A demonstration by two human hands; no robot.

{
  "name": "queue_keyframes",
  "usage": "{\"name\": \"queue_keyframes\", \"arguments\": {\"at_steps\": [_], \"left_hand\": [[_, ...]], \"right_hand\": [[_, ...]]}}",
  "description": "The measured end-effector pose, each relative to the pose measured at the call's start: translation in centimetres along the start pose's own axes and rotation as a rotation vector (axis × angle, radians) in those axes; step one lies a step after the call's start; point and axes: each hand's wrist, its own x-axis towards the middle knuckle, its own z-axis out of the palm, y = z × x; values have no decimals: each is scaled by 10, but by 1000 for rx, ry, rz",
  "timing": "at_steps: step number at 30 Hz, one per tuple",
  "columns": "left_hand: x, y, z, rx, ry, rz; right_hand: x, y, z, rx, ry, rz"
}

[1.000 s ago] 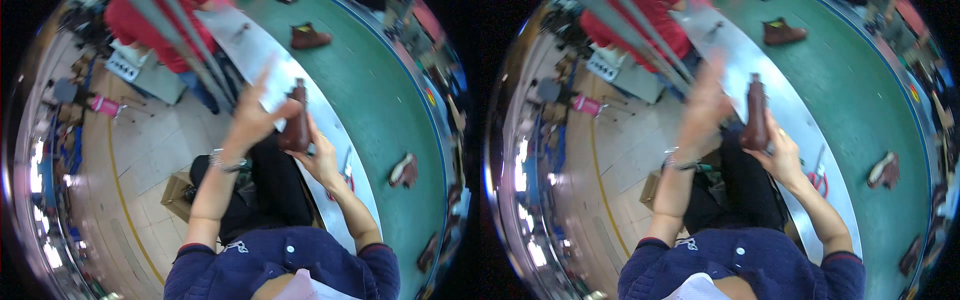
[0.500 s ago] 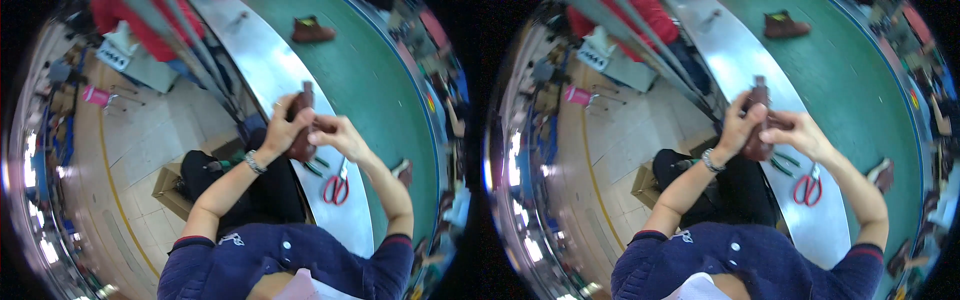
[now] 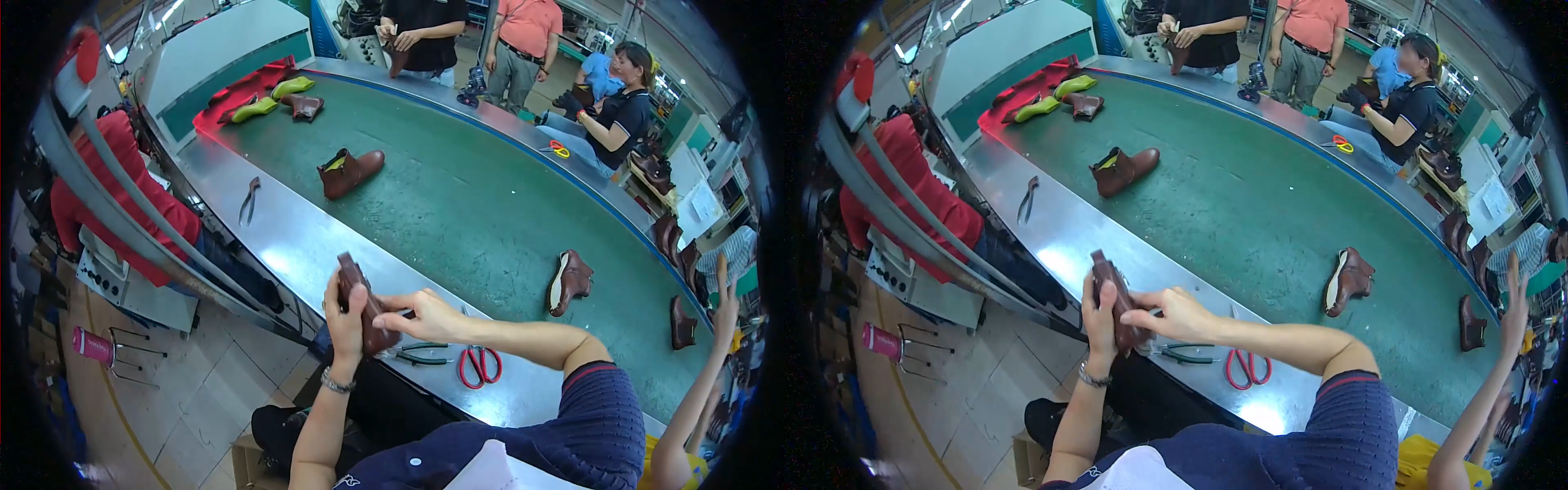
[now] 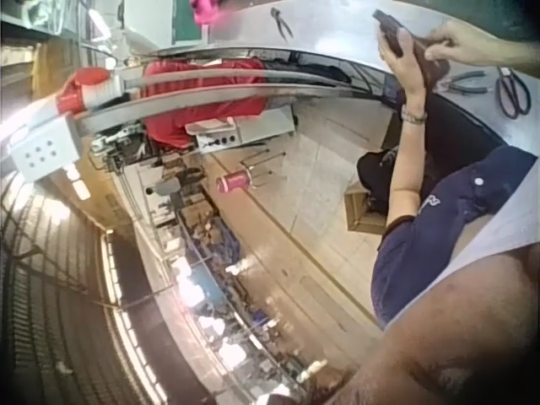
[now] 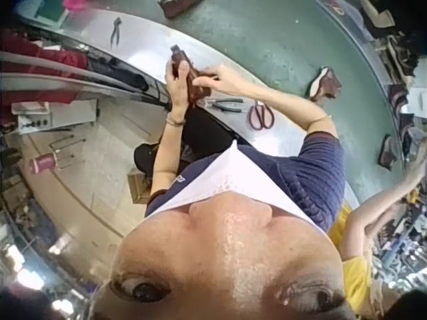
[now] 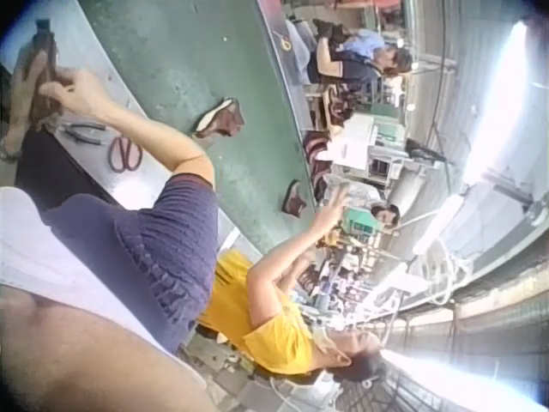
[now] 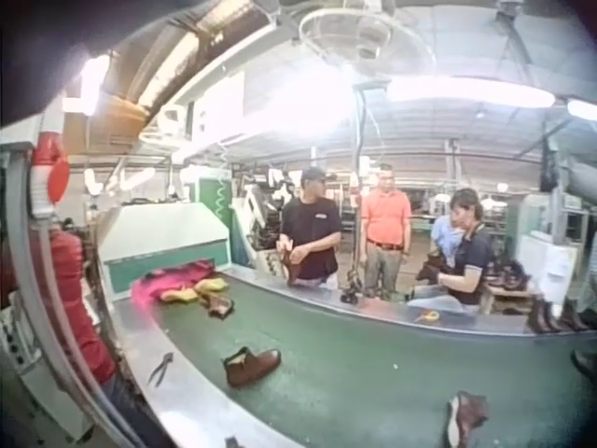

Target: Manually stretching shoe leather onto a last and hammering it into place.

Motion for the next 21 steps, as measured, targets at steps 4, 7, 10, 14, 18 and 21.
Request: {"name": "queue_keyframes", "arguments": {"at_steps": [4,7,10,14,18,21], "left_hand": [[5,3,-11,-298,-230,-3],[-5,-9,-29,-121,-502,156],[-1,-6,-27,33,-507,-53],[-28,15,-34,-31,-397,-7],[-82,39,-63,-57,-256,-176],[-129,45,-81,-18,-69,-210]], "right_hand": [[-3,6,13,65,218,-205],[4,13,18,147,367,-169],[16,5,13,24,446,-152],[7,-15,16,-116,500,-451],[-2,-43,24,-259,386,-542],[11,-40,52,-221,286,-585]]}}
